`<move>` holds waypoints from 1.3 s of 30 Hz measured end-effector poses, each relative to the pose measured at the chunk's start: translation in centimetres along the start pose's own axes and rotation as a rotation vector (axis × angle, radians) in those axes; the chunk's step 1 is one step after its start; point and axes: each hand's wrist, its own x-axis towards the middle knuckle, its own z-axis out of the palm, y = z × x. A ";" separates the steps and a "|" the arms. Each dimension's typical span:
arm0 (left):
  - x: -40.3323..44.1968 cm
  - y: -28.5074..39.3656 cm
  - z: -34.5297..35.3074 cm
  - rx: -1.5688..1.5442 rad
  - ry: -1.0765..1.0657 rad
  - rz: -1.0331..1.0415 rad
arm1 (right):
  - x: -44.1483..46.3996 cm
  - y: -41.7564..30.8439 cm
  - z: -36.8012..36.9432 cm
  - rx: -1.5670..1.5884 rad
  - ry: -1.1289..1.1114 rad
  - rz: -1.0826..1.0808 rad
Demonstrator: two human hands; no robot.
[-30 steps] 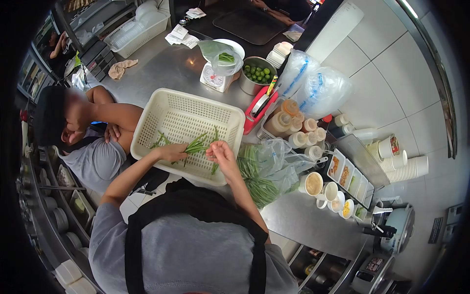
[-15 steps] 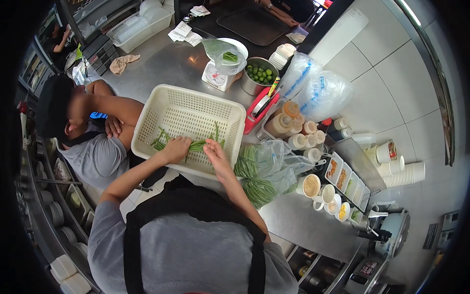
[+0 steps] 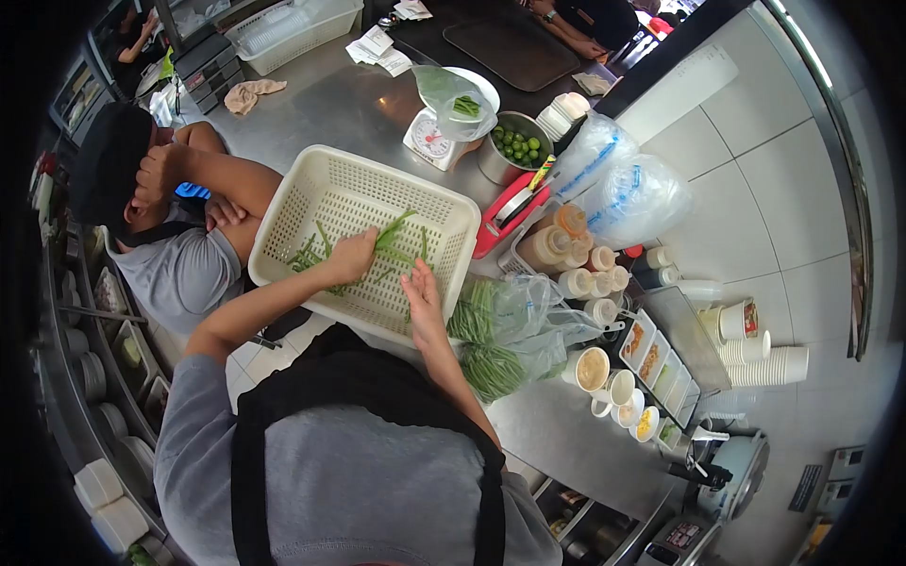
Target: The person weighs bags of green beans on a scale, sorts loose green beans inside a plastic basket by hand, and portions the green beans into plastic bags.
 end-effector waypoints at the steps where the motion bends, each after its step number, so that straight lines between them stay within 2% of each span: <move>1: 0.5 -0.4 -0.2 -0.074 -0.058 -0.004 | -0.2 -0.4 0.4 0.006 0.003 0.014; 5: 1.4 -1.8 0.4 -0.385 -0.213 0.041 | -0.4 -0.8 0.4 0.067 0.012 0.059; 8: 0.7 -1.1 -0.4 -0.715 -0.285 0.055 | 0.0 -0.3 0.2 0.282 0.129 -0.010; 9: 0.1 -0.8 -1.0 -0.842 -0.310 0.047 | 0.0 -0.5 0.1 0.303 0.086 0.014; 12: -0.5 -0.1 -1.5 -0.950 -0.410 0.071 | 0.3 -1.3 0.4 0.313 -0.053 0.060; 15: -2.6 3.1 -3.8 -1.005 -0.408 0.180 | 0.9 -1.9 1.1 0.240 -0.203 0.030; 17: -2.4 3.4 -3.3 -0.775 -0.448 0.220 | 1.8 -2.7 1.7 0.230 -0.307 -0.001; 20: -2.6 4.5 -2.3 -0.601 -0.395 0.180 | 3.1 -2.8 2.3 0.239 -0.198 -0.012; 23: -2.8 5.0 -2.8 -0.676 -0.357 0.154 | 3.1 -3.7 2.7 0.265 -0.084 0.002; 26: -2.5 4.7 -1.4 -0.716 -0.195 0.294 | 3.7 -3.6 2.2 0.300 -0.107 -0.067; 29: -2.4 5.3 -1.4 -1.049 -0.319 0.299 | 3.3 -5.2 2.4 0.366 -0.019 -0.079; 32: -3.1 5.8 -2.3 -1.164 -0.472 0.181 | 4.4 -5.2 1.3 0.520 -0.073 -0.143; 35: -3.6 5.5 -2.7 -1.119 -0.562 0.167 | 5.4 -5.7 -0.3 0.686 -0.068 -0.169; 39: -4.5 3.3 -3.0 -1.150 -0.484 0.113 | 5.2 -7.2 -2.0 0.670 0.126 -0.256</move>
